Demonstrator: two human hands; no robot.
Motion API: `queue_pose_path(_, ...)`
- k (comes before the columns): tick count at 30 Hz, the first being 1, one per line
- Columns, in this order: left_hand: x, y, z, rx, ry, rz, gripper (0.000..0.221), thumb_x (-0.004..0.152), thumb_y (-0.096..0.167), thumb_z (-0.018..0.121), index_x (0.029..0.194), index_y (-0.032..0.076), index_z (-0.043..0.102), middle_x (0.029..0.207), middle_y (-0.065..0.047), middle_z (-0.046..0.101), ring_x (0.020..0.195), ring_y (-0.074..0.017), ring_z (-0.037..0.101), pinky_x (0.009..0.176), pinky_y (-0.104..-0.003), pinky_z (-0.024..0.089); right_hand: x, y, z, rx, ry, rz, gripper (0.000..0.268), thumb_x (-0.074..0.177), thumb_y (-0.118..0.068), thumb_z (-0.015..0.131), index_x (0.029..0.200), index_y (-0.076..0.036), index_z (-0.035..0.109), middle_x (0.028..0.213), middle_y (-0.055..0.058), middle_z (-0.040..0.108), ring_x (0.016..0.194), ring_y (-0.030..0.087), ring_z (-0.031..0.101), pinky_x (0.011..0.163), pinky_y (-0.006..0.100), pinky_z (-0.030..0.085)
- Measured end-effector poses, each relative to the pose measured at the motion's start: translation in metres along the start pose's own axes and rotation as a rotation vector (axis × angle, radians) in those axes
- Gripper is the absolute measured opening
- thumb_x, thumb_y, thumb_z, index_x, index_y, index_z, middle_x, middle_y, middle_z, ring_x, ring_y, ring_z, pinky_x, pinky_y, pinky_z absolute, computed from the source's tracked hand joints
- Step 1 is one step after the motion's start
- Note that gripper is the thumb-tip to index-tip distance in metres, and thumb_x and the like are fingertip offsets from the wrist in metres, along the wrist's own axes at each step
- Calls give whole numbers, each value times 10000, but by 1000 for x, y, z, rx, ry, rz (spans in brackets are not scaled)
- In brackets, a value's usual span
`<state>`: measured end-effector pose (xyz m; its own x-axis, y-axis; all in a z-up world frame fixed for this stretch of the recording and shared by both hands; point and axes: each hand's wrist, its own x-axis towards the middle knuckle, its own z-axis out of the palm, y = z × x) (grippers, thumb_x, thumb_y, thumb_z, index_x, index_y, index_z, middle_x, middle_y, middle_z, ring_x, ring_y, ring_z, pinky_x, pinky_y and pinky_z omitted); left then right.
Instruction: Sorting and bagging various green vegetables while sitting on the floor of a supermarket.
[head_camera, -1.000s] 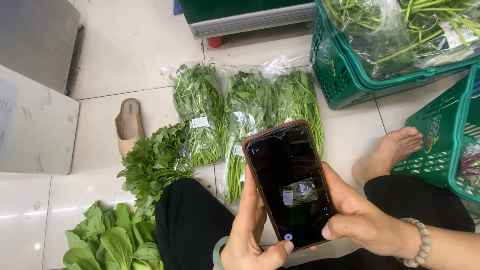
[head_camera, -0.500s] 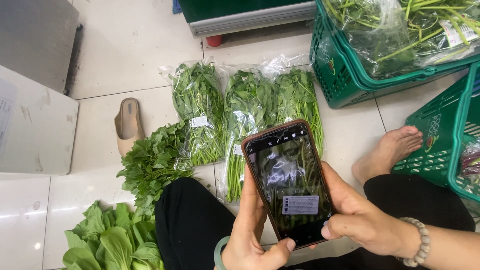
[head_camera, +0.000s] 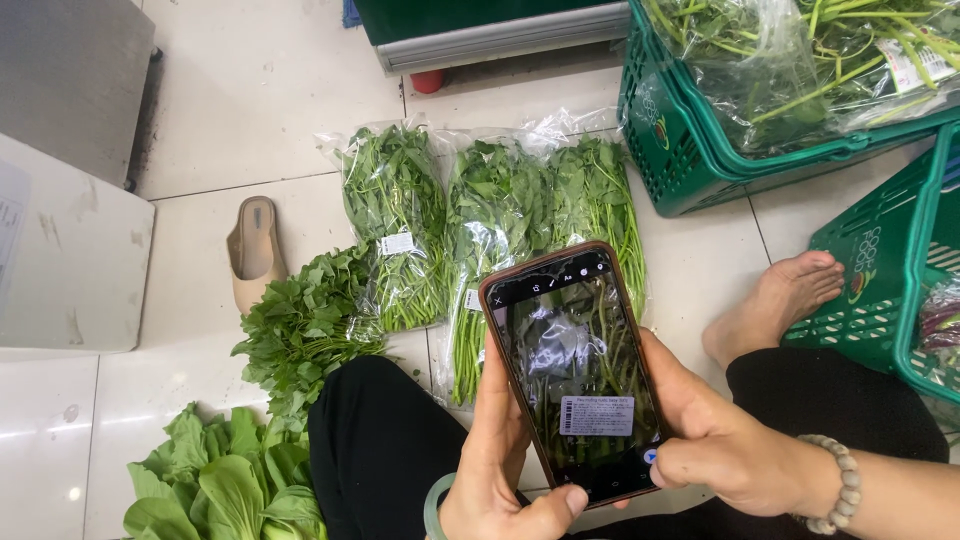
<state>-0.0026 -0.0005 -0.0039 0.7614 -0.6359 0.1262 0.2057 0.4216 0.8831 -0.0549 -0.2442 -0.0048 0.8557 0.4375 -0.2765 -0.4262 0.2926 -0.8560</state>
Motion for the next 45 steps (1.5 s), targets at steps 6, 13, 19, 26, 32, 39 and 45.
queue_pose_path(6, -1, -2, -1, -6, 2, 1, 1182, 802, -66, 662, 1675, 37, -128, 1784, -259, 156, 1678, -356, 204, 1333, -420, 133, 5, -13, 9, -5, -23, -58, 1121, 724, 109, 500, 1685, -102, -37, 1620, 99, 350, 1249, 129, 505, 910, 257, 506)
queue_pose_path(13, -1, -3, 0, -1, -1, 9, 1183, 803, -68, 661, 1677, 36, -130, 1783, -267, 155, 1681, -365, 196, 1336, -427, 118, 3, -10, 6, 12, -31, -33, 1121, 726, 113, 499, 1680, -125, -40, 1605, 112, 379, 1134, 134, 544, 825, 251, 519)
queue_pose_path(19, 1, -1, 2, -8, 11, 3, 1173, 804, -58, 660, 1681, 32, -114, 1783, -265, 160, 1679, -373, 206, 1341, -434, 133, 0, -6, 2, -10, -21, -35, 1125, 720, 109, 506, 1682, -121, -30, 1586, 101, 394, 1104, 129, 544, 811, 246, 519)
queue_pose_path(26, 1, -1, 1, -17, 1, 11, 1173, 802, -58, 657, 1682, 42, -113, 1786, -248, 143, 1687, -361, 187, 1338, -441, 152, 4, -14, 8, 12, -25, -7, 1107, 711, 107, 500, 1662, -132, -13, 1483, 133, 478, 1034, 150, 613, 797, 273, 545)
queue_pose_path(32, -1, -6, -3, 34, -25, 9, 1192, 816, -55, 662, 1683, 65, -147, 1794, -257, 151, 1693, -366, 182, 1353, -454, 139, 5, -15, 8, 60, -40, 0, 1130, 725, 111, 499, 1688, -156, -28, 1431, 178, 537, 902, 213, 702, 757, 315, 579)
queue_pose_path(39, 5, -31, -34, 154, -90, 87, 1122, 924, 111, 757, 1715, 46, -36, 1774, -254, 255, 1653, -353, 309, 1357, -457, 216, 0, 2, -18, 136, 8, -57, 1048, 775, 67, 566, 1668, -145, 59, 1421, 168, 521, 1042, 247, 668, 754, 434, 634)
queue_pose_path(45, 20, -159, -171, 582, 313, -276, 815, 903, 294, 718, 1582, 67, 330, 1562, -164, 495, 1412, -291, 509, 1150, -445, 413, 7, 40, -105, 149, 299, -25, 854, 867, -64, 577, 1617, -230, 203, 1367, 156, 568, 1081, 305, 667, 687, 508, 636)
